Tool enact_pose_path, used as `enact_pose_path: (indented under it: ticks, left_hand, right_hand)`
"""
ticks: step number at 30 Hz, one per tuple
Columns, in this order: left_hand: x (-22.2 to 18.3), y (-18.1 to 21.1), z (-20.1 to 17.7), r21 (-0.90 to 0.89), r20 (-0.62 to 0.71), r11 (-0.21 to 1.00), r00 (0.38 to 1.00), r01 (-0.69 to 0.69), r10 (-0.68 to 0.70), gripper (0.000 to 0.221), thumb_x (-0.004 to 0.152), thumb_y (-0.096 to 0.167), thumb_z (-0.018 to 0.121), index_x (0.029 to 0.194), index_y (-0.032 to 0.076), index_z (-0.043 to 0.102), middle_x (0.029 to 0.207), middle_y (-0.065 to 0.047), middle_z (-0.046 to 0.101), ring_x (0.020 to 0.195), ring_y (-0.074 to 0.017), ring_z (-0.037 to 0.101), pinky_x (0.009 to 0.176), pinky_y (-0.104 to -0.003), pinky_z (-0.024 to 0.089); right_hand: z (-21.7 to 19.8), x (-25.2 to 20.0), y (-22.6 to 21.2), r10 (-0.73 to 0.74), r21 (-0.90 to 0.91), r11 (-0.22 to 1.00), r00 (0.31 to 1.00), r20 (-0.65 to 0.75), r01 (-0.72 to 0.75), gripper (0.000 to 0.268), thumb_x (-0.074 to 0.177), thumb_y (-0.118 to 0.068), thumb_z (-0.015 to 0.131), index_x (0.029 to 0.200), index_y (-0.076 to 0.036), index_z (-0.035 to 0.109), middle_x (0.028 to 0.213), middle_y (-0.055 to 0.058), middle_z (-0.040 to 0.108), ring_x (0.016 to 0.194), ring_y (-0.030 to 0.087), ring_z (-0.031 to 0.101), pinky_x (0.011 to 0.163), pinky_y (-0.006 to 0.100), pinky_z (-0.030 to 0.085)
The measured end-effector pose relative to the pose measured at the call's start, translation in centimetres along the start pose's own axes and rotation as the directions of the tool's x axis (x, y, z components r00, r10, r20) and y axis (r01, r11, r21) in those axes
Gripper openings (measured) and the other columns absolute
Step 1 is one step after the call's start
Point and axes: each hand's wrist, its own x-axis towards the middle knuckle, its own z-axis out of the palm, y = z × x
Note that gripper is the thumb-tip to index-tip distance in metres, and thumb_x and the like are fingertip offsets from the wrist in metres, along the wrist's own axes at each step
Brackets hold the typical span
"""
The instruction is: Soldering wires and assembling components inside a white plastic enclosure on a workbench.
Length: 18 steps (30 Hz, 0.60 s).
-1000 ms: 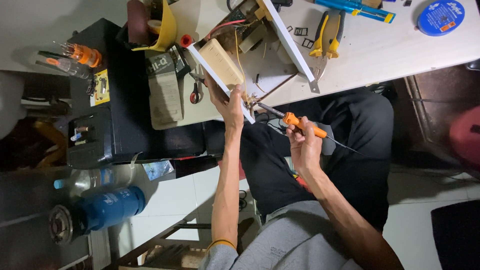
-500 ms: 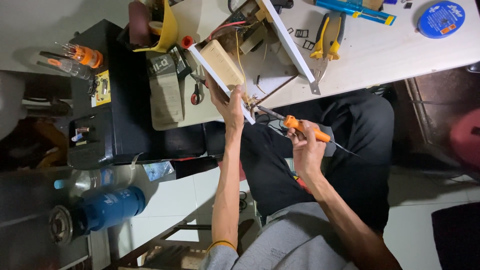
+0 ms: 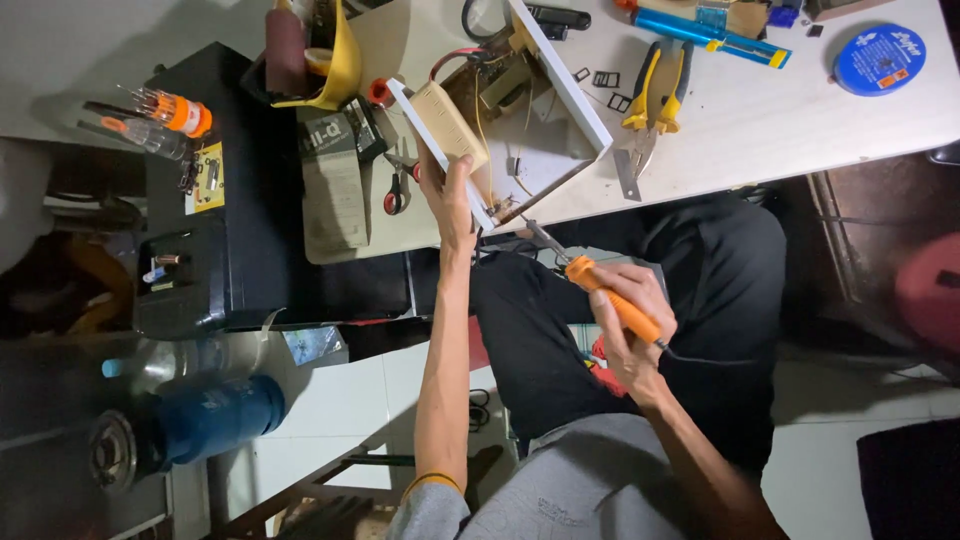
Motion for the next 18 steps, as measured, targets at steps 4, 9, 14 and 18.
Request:
enact_pose_path:
  ticks: [4,9,14,18]
  left_hand:
    - [1.1,-3.5,-1.3,-0.009,-0.006,0.999,0.999,0.038,-0.039,0.088,0.093,0.021,0.069,0.167,0.022,0.021,0.165,-0.017,0.03,0.149,-0.0319,0.035,0.122,-0.053,0.025]
    - [1.2,-3.9,-1.5,-0.056,0.001,0.985,0.987,0.163,-0.163,0.086,0.091,0.021,0.069,0.165,0.021,0.025,0.163,-0.02,0.033,0.144,-0.0334,0.04,0.116,-0.054,0.034]
    - [1.3,-3.3,-1.4,-0.034,0.016,0.982,0.983,0.185,-0.185,0.085,0.091,0.025,0.072,0.164,0.021,0.028,0.161,-0.022,0.036,0.141,-0.0343,0.043,0.116,-0.054,0.034]
    - [1.4,-4.1,-1.2,-0.019,0.038,0.983,0.983,0.182,-0.181,0.086,0.091,0.023,0.072,0.165,0.02,0.028,0.161,-0.025,0.036,0.142,-0.0354,0.042,0.115,-0.055,0.035]
  right_hand:
    - [0.7,-0.2,0.3,-0.049,-0.039,0.998,0.998,0.046,0.051,0.018,0.09,-0.009,0.076,0.106,-0.002,0.08,0.108,0.02,0.074,0.097,0.033,0.073,0.084,0.04,0.059]
    - [1.4,0.0,0.1,-0.066,-0.006,0.998,0.993,0.101,0.066,0.022,0.089,-0.005,0.077,0.111,-0.001,0.079,0.118,0.027,0.071,0.104,0.042,0.073,0.087,0.046,0.059]
    - [2.0,1.1,-0.3,-0.133,-0.001,0.991,0.984,0.117,0.135,0.019,0.092,-0.005,0.075,0.11,0.0,0.078,0.116,0.028,0.071,0.101,0.043,0.073,0.084,0.047,0.058]
    - [2.0,1.0,-0.2,-0.154,0.029,0.988,0.979,0.131,0.151,0.021,0.092,-0.003,0.074,0.112,0.001,0.078,0.116,0.031,0.07,0.102,0.047,0.072,0.086,0.05,0.058]
